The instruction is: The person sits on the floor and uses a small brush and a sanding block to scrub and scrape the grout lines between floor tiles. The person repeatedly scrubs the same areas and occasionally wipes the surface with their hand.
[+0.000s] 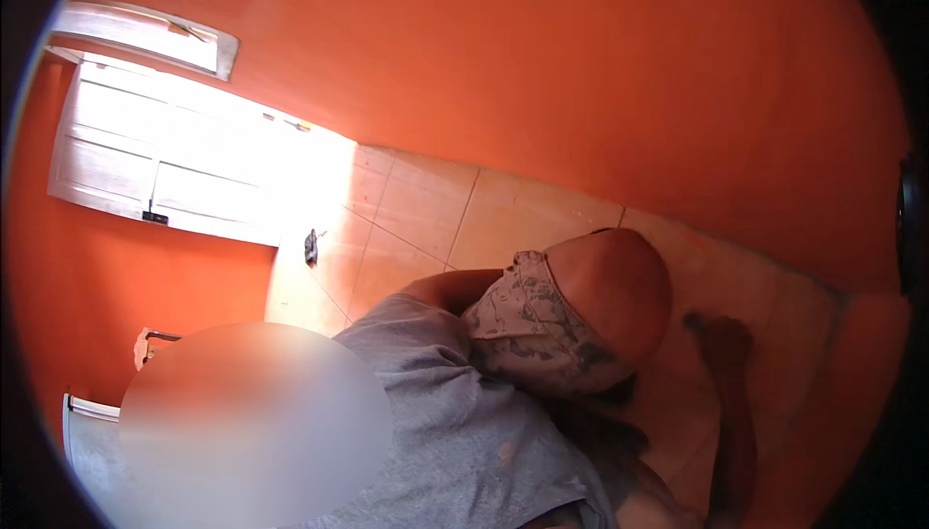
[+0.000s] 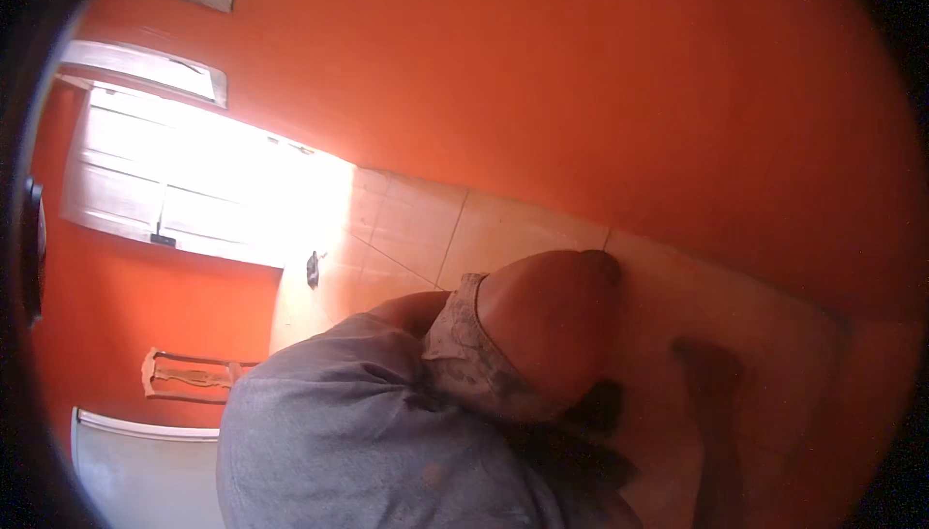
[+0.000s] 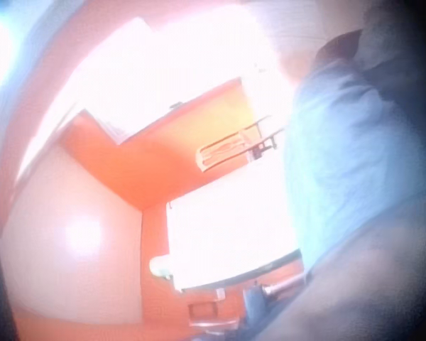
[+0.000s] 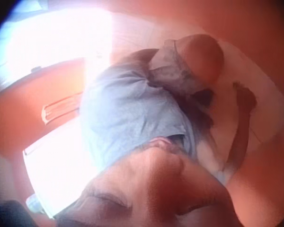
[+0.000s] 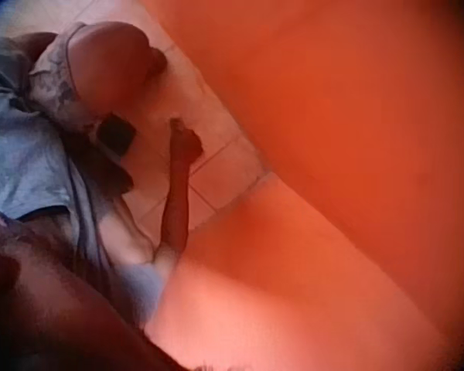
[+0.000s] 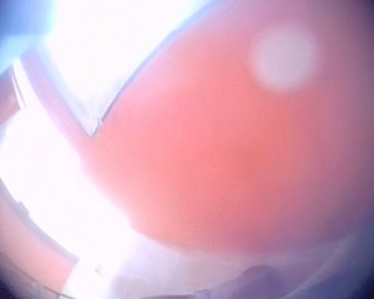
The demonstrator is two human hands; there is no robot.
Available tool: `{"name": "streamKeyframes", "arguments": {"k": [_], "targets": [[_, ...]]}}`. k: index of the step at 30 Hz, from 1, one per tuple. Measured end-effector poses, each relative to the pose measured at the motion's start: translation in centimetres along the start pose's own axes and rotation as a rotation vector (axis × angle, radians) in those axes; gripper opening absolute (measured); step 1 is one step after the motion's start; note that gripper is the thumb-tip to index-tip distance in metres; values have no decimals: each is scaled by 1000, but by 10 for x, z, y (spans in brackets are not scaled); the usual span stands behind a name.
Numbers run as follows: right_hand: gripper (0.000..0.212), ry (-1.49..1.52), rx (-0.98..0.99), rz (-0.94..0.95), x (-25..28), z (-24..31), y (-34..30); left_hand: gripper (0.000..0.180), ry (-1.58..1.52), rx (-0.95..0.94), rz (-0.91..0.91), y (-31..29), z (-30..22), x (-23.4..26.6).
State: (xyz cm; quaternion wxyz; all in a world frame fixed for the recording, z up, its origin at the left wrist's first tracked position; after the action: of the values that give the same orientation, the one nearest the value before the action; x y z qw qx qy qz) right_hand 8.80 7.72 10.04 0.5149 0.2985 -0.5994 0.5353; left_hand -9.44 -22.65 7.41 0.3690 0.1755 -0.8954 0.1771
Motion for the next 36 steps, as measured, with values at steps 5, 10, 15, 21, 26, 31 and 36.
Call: {"name": "streamKeyframes", "arguments": {"k": [5, 10, 15, 21, 26, 31, 36], "targets": [[43, -23, 176, 71, 18, 28, 14, 48, -242, 163, -197, -45, 52, 25], [35, 156, 93, 149, -40, -41, 34, 50, -46, 366, -350, -149, 106, 73], [35, 188, 73, 343, -11, 30, 29, 56, 233, 751, -298, -271, 152, 68], [33, 187, -11, 596, 16, -13, 15, 69, 291, 895, -249, -321, 194, 41], [39, 131, 177, 673, 69, 13, 13, 71, 369, 1012, -440, -358, 208, 38], [46, 142, 118, 639, 75, 35, 8, 71, 431, 946, -535, -330, 206, 44], [50, 227, 142, 598, 40, 82, -11, 74, 396, 958, -562, -364, 202, 39]]}}
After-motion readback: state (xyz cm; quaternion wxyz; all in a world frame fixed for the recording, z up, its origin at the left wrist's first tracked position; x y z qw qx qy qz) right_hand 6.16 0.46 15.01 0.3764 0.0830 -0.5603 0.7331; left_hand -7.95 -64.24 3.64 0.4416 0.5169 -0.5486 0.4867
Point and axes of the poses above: each hand's wrist, its own y-axis towards the middle knuckle, its own x-axis out of the back of the hand, z = x × y, the point moved 9 cm from there along y, towards the middle knuckle, and after that the axes turned 1 degree about -x, right-handed, at the moved point
